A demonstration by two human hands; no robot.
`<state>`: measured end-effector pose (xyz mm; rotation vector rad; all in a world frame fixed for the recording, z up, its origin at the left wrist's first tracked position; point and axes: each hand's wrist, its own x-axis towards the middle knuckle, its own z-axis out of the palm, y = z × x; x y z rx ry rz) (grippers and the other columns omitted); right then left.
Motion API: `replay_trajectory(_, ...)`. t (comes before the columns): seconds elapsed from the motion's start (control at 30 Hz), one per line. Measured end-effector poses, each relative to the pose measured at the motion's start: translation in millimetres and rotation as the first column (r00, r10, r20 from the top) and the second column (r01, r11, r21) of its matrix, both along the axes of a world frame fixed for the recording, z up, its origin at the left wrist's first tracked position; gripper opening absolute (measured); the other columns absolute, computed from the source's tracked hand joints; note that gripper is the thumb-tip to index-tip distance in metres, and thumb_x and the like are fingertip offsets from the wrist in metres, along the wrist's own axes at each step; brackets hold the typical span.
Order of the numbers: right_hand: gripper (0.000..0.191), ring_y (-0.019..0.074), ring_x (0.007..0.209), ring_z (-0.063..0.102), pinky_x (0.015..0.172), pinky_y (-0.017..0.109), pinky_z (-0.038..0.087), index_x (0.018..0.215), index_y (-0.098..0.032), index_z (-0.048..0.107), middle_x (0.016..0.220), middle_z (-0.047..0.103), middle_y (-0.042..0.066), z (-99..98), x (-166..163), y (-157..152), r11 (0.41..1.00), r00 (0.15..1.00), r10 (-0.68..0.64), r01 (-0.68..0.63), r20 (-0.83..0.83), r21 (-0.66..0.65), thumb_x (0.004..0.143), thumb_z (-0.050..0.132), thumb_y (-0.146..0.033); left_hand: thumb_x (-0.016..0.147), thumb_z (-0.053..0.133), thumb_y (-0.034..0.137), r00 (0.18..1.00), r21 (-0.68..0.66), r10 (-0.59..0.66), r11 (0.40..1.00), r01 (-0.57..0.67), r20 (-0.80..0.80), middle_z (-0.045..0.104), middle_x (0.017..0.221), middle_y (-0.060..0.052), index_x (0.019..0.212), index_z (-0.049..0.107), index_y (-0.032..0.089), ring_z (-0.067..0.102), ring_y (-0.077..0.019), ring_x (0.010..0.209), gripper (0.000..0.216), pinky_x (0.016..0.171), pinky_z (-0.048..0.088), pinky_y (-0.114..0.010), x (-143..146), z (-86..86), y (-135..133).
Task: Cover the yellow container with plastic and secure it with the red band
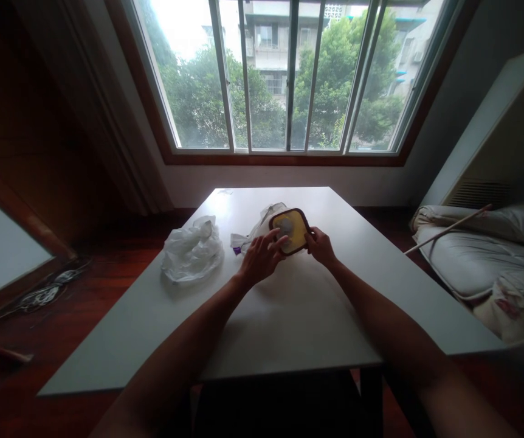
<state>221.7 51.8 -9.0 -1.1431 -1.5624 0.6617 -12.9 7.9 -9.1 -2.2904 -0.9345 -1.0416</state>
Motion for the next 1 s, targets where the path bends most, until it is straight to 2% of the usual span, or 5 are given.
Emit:
replay_trajectory(0.17, 0.031, 0.0114, 0.041, 0.052, 0.039, 0.021, 0.041, 0.1, -0.016, 0.062, 0.055, 0.06, -0.003, 0.6, 3, 2, 0.998, 0.998, 0.061, -0.062, -0.028, -0.03, 0.087, 0.053, -0.043, 0.078, 0.069, 0.064, 0.993, 0.039, -0.043, 0.999, 0.038, 0.115, 0.031, 0.158, -0.022, 0.157, 0.01, 0.023, 0.033, -0.0386, 0.145, 0.107, 0.112, 0.037, -0.054, -8, -0.5, 9)
replay_trajectory(0.43, 0.031, 0.0105, 0.039, 0.05, 0.037, 0.02, 0.038, 0.096, -0.016, 0.062, 0.052, 0.057, -0.005, 0.2, 5, -2, 0.98, 0.978, 0.184, -0.19, -0.097, -0.059, 0.085, 0.058, -0.045, 0.061, 0.079, 0.07, 0.978, -0.153, -0.07, 0.983, 0.101, 0.197, 0.033, 0.156, -0.024, 0.158, -0.008, 0.021, 0.037, -0.0406, 0.143, 0.139, 0.112, 0.04, -0.056, -21, -12.3, 21)
replay_trajectory(0.63, 0.029, 0.0097, 0.038, 0.048, 0.035, 0.02, 0.036, 0.091, -0.016, 0.063, 0.049, 0.055, -0.005, 3.0, 7, -8, 0.975, 0.968, 0.195, -0.209, -0.161, -0.079, 0.083, 0.062, -0.043, 0.056, 0.079, 0.074, 0.981, -0.291, 0.014, 0.956, 0.043, 0.192, 0.035, 0.154, -0.026, 0.158, -0.007, 0.02, 0.041, -0.0455, 0.138, 0.145, 0.107, 0.042, -0.058, -27, -21.9, 24)
replay_trajectory(0.8, 0.029, 0.0095, 0.037, 0.046, 0.035, 0.021, 0.034, 0.088, -0.015, 0.064, 0.048, 0.053, -0.005, 4.5, 10, -11, 0.984, 0.975, 0.152, -0.165, -0.16, -0.071, 0.082, 0.062, -0.044, 0.06, 0.075, 0.075, 0.979, -0.508, 0.202, 0.845, -0.165, 0.018, 0.048, 0.145, -0.025, 0.158, 0.009, 0.017, 0.048, -0.0451, 0.132, 0.132, 0.109, 0.032, -0.064, -47, -21.7, 26)
replay_trajectory(1.0, 0.033, 0.01, 0.038, 0.047, 0.036, 0.021, 0.035, 0.085, -0.016, 0.064, 0.048, 0.053, -0.004, 4.3, 9, -11, 0.991, 0.984, 0.118, -0.126, -0.131, -0.053, 0.083, 0.061, -0.049, 0.054, 0.077, 0.078, 0.973, -0.329, 0.229, 0.92, -0.213, 0.009, 0.028, 0.159, -0.025, 0.159, 0.01, 0.019, 0.026, -0.0457, 0.145, 0.137, 0.116, 0.012, -0.066, -48, 7.4, 4)
